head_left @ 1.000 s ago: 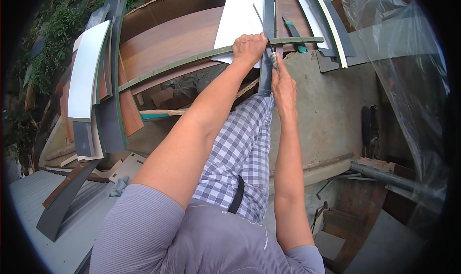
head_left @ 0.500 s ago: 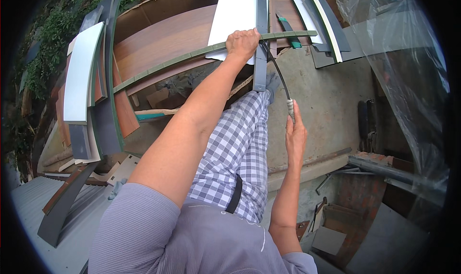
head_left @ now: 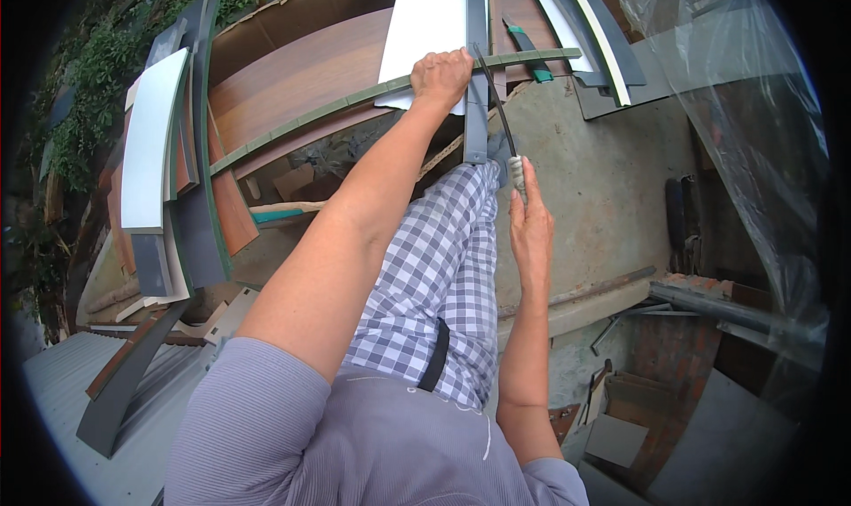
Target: Sawing a board along a marked line using a handsaw and a straight edge guide.
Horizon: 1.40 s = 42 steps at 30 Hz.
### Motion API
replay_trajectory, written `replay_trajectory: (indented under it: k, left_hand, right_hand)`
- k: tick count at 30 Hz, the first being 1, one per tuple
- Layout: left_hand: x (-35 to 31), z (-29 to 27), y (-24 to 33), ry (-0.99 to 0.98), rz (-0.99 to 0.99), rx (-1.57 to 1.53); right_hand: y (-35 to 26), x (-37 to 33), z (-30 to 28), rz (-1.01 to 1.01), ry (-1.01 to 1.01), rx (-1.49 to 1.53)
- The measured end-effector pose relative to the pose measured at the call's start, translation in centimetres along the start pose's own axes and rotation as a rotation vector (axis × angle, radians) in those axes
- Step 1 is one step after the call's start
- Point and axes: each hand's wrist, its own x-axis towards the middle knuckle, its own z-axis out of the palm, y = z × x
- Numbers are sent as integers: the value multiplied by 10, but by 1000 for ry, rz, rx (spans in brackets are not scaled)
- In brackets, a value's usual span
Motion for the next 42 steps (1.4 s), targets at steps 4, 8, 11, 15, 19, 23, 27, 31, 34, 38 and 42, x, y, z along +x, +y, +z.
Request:
replay_trajectory:
  k: [4, 8, 11, 15, 19, 23, 27, 31, 34, 38, 42]
  left_hand:
    - [0, 0, 2, -4, -44, -7]
    - [1, 0, 0, 12, -19, -14]
    - [2, 2, -1, 16, -15, -15]
    - [0, 3, 1, 31, 6, -24]
    - [1, 3, -3, 50, -4, -29]
    - [-1, -1, 4, 14, -6, -21]
    - [0, -2, 0, 21, -10, -26]
    - [-2, -1, 1, 68, -8, -27]
    - [0, 1, -1, 92, 6, -40]
    - [-1, 1, -2, 144, 51, -31]
    - [0, 1, -3, 124, 34, -56]
  right_hand:
    - [5, 3, 4, -40, 24, -22]
    - [5, -1, 5, -16, 5, 6]
    - [6, 1, 8, -36, 9, 22]
    - [6, 14, 13, -42, 14, 1]
    - [-14, 51, 20, -8, -50, -69]
    - [-27, 97, 32, -82, -22, -137]
    - [-33, 102, 41, -165, 21, -169]
    - [-23, 67, 26, -29, -61, -107]
    - [5, 23, 18, -72, 15, -54]
    - [24, -1, 11, -100, 35, -37]
    - [2, 25, 10, -9, -26, -58]
